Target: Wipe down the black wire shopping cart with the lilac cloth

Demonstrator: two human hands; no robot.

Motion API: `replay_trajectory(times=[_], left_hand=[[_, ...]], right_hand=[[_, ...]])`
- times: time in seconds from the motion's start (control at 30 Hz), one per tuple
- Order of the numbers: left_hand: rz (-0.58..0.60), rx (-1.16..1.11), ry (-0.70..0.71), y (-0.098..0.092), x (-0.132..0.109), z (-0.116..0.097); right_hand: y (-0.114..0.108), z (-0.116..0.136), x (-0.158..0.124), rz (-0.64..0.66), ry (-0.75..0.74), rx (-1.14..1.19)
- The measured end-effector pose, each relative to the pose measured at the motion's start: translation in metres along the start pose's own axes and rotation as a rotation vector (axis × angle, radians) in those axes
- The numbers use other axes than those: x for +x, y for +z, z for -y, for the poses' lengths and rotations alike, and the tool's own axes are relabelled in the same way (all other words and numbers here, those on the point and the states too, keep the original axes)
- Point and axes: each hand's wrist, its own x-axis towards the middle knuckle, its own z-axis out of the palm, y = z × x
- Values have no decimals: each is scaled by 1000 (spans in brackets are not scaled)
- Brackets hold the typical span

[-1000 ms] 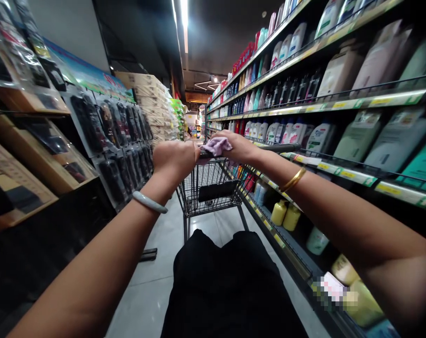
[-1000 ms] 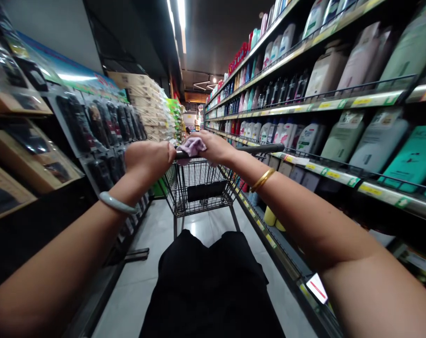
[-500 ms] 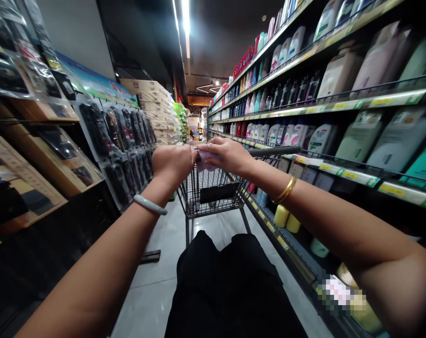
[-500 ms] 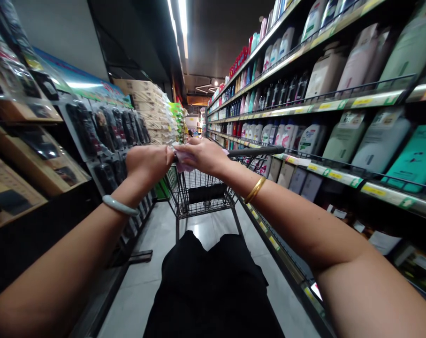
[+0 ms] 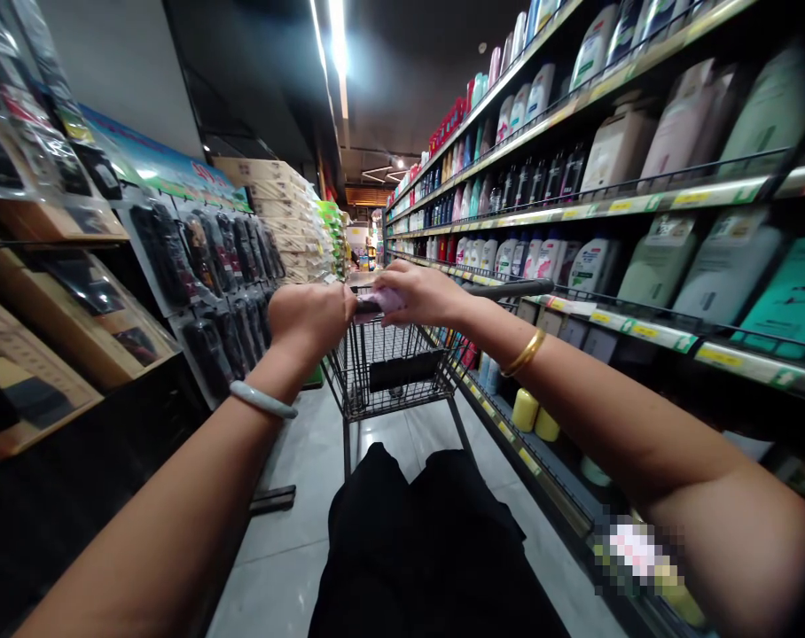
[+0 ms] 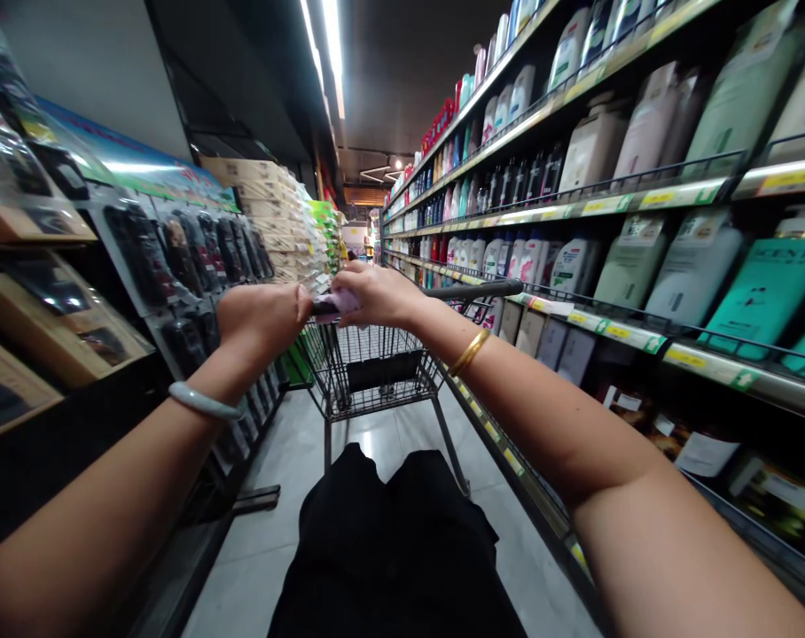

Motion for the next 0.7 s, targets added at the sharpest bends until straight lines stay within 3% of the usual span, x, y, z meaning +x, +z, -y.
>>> replay_trajectory(times=[0.07,0.17,0.3,0.4,0.5,0.6,0.7], left_hand=[[-5,8,-22,0,0,1],[-3,15,-38,1,1,2],[31,8,-4,2,1,6],[19,9,-14,1,1,9],[-2,17,-40,1,0,7],[-37,10,-48,4,1,4],[-37,-9,-34,6,3,4]], right_hand=[[1,-6,-3,-48,89,42],[15,8,0,-162,201,17],[33,34,1,-219,35,-109],[26,27,-6,-139,-59,-136],[13,12,-8,-115,158,-125],[18,17,-1,-176,387,-170],[31,34,2,-237,301,-220]])
